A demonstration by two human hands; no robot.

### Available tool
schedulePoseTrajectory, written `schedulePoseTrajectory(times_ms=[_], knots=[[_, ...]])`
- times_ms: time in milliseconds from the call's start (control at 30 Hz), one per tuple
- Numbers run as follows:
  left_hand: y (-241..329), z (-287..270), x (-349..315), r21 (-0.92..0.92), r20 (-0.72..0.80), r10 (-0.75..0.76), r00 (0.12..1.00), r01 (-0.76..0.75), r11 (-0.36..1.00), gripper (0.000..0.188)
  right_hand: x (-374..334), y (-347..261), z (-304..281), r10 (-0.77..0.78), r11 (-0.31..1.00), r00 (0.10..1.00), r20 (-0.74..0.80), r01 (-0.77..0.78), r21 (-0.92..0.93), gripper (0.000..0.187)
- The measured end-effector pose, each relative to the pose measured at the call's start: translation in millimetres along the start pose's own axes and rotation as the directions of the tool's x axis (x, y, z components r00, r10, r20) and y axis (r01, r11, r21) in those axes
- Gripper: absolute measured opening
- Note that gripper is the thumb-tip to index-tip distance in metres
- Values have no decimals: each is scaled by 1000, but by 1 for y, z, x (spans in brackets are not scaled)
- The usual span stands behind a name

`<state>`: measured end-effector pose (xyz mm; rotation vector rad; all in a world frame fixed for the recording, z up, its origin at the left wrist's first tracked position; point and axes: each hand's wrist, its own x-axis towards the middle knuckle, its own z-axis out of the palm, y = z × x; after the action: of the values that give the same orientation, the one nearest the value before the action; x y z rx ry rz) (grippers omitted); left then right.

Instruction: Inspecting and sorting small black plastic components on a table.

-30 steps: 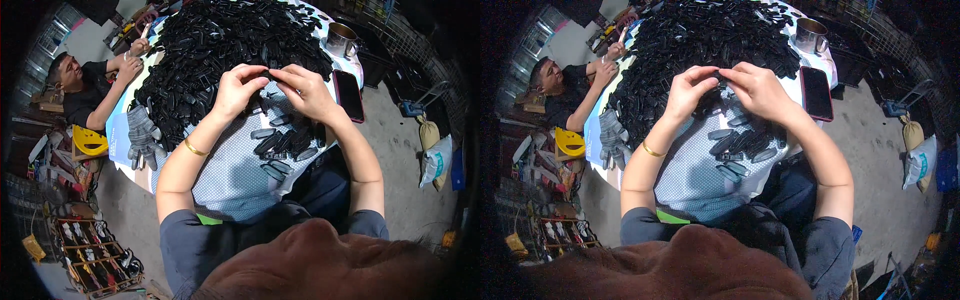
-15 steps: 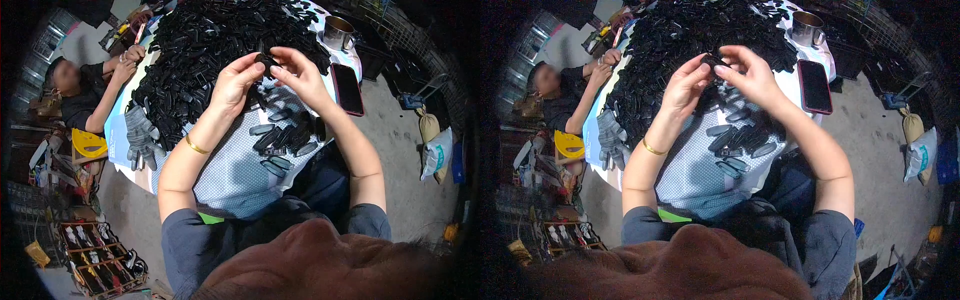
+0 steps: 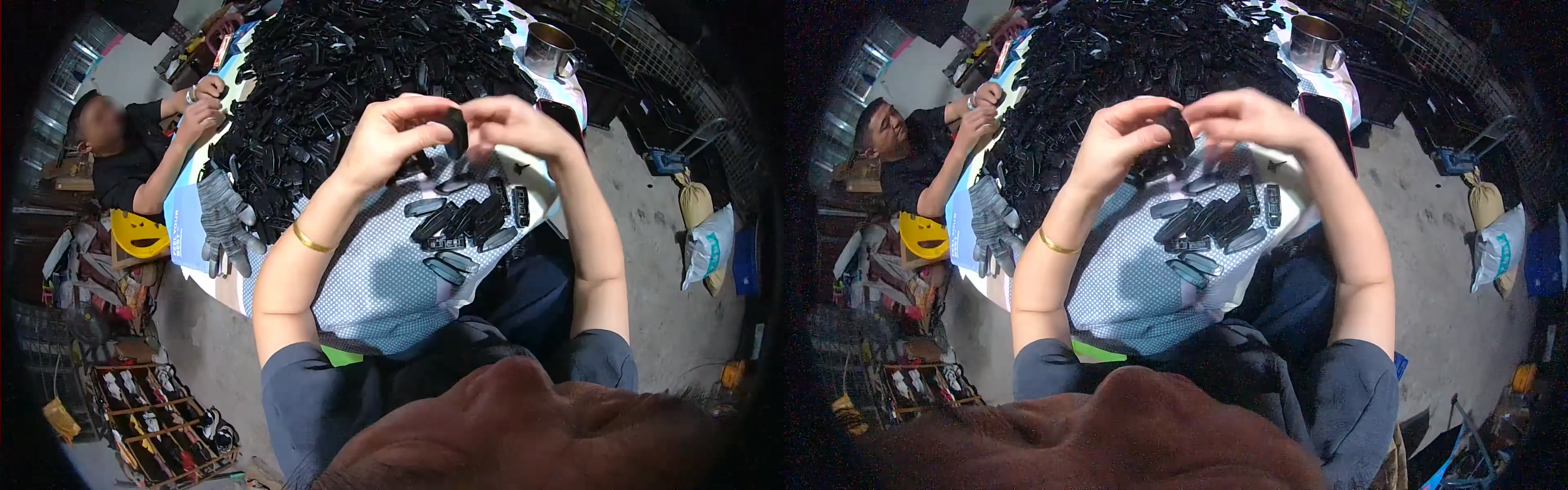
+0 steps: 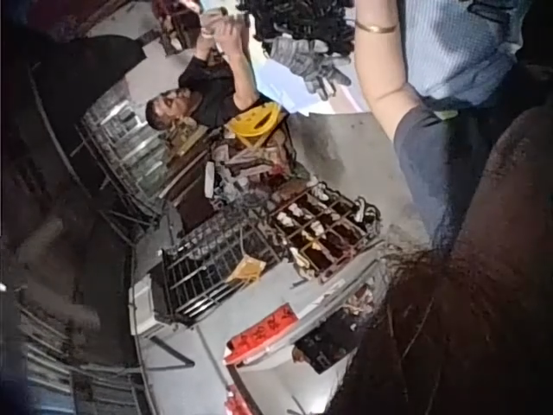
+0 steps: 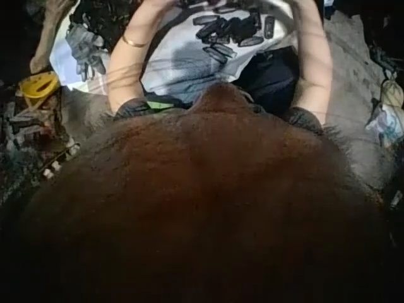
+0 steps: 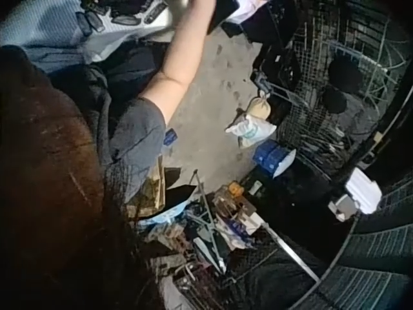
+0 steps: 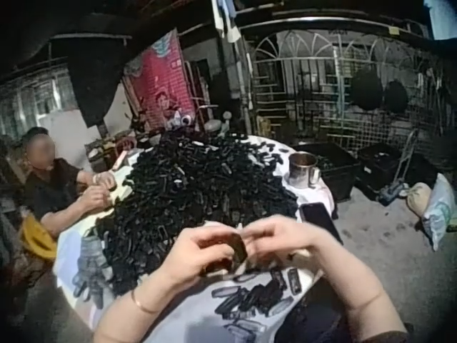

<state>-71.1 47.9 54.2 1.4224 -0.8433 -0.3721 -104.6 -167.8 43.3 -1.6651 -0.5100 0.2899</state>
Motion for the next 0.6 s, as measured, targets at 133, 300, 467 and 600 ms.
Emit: schedulePoseTrajectory(times_ms=[133, 300, 467, 600], knots=[[9, 14, -11, 524, 239, 72, 968, -190, 830, 26, -9, 34, -37, -186, 475, 946, -267, -151, -867, 35], [2, 28, -30, 604, 406, -175, 897, -119, 788, 30, -2, 44, -22, -153, 273, 951, -269, -221, -936, 31], [-13, 7, -29, 847, 220, 401, 889, -378, 374, 40, 24, 39, 12, -25, 845, 984, -174, -72, -530, 22], [-23, -9, -33, 893, 245, 493, 835, -393, 221, 39, 38, 23, 37, 28, 968, 999, -46, -38, -249, 26]])
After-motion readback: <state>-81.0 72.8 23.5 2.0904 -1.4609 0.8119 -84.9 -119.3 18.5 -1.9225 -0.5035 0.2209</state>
